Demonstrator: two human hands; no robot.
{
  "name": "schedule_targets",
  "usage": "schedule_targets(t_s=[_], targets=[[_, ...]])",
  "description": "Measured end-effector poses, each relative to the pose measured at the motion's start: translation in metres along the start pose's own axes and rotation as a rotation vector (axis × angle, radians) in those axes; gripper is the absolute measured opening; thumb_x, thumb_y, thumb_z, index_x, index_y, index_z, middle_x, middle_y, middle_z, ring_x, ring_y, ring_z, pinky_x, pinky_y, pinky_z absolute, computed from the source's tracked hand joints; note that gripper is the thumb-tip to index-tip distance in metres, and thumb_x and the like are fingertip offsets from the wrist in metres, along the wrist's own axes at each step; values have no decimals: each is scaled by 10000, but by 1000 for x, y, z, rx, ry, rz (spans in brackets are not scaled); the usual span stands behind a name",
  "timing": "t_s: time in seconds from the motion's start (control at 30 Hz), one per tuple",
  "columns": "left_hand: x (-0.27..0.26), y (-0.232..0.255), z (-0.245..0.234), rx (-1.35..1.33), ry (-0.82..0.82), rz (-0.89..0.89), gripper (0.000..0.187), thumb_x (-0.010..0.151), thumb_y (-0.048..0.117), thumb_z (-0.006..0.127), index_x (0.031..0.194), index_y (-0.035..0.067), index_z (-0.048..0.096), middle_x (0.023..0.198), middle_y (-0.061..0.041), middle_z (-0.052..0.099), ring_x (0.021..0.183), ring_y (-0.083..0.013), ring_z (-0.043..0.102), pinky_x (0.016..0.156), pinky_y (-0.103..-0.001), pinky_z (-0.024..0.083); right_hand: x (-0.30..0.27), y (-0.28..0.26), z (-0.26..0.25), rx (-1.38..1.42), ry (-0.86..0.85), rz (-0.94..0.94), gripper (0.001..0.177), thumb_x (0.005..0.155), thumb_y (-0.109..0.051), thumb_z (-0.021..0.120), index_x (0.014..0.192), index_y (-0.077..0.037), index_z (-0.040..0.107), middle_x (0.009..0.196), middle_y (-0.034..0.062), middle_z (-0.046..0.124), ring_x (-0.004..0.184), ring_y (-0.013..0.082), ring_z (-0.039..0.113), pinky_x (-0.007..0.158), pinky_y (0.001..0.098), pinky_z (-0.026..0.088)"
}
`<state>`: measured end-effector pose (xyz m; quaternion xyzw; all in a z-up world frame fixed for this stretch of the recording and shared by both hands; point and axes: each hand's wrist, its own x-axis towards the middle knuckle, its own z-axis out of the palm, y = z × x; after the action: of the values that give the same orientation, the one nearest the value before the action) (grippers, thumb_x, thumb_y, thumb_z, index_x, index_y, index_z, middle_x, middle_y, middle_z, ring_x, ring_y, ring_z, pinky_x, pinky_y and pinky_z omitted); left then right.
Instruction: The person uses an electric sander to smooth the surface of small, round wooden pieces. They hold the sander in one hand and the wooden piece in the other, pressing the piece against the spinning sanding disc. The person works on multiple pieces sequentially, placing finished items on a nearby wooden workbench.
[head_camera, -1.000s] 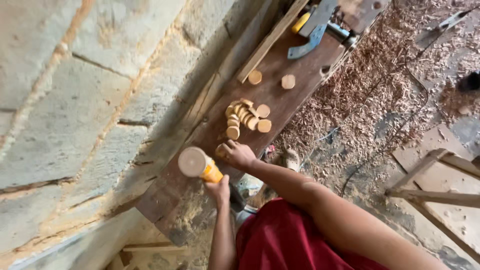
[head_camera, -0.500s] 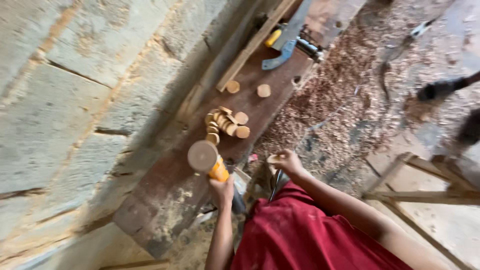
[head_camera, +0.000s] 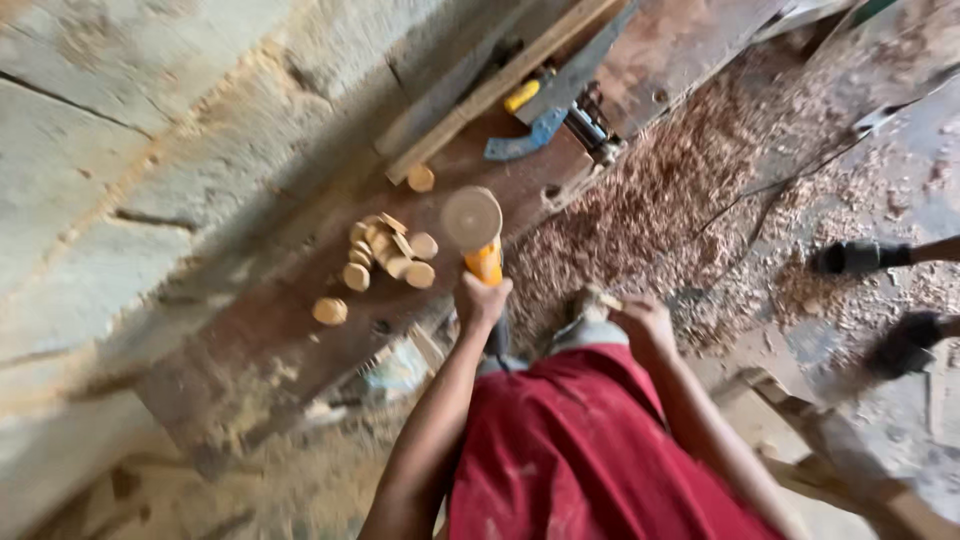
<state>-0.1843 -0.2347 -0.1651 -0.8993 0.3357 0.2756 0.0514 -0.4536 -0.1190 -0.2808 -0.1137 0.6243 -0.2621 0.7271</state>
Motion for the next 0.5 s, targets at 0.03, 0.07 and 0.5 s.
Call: schedule_targets(t_s=[0.03, 0.07, 0.5], targets=[[-11, 6, 8, -12, 46, 7, 607, 642, 323, 814, 1107, -29, 643, 1002, -258, 743, 967, -434, 726, 845, -502, 584, 7, -16, -23, -401, -46, -208, 324, 829, -34, 786, 1124, 73, 703, 1011, 224, 725, 879, 303, 718, 785, 381, 606], [-12, 21, 20, -42, 100, 36, 662, 626, 299, 811, 1169, -23, 612, 1002, -262, 734, 956, -446, 712, 829, -516, 572, 26, -37, -45, -801, -84, -451, 342, 809, -48, 811, 1125, 52, 727, 1017, 225, 733, 885, 314, 716, 783, 400, 597], [10, 186, 159, -122, 77, 116, 667, 623, 248, 799, 1209, 19, 579, 952, -235, 760, 887, -421, 749, 766, -491, 610, 160, -210, -140, -120, -8, 65, 308, 902, -58, 729, 1190, 47, 696, 1045, 174, 740, 802, 205, 737, 618, 284, 624]])
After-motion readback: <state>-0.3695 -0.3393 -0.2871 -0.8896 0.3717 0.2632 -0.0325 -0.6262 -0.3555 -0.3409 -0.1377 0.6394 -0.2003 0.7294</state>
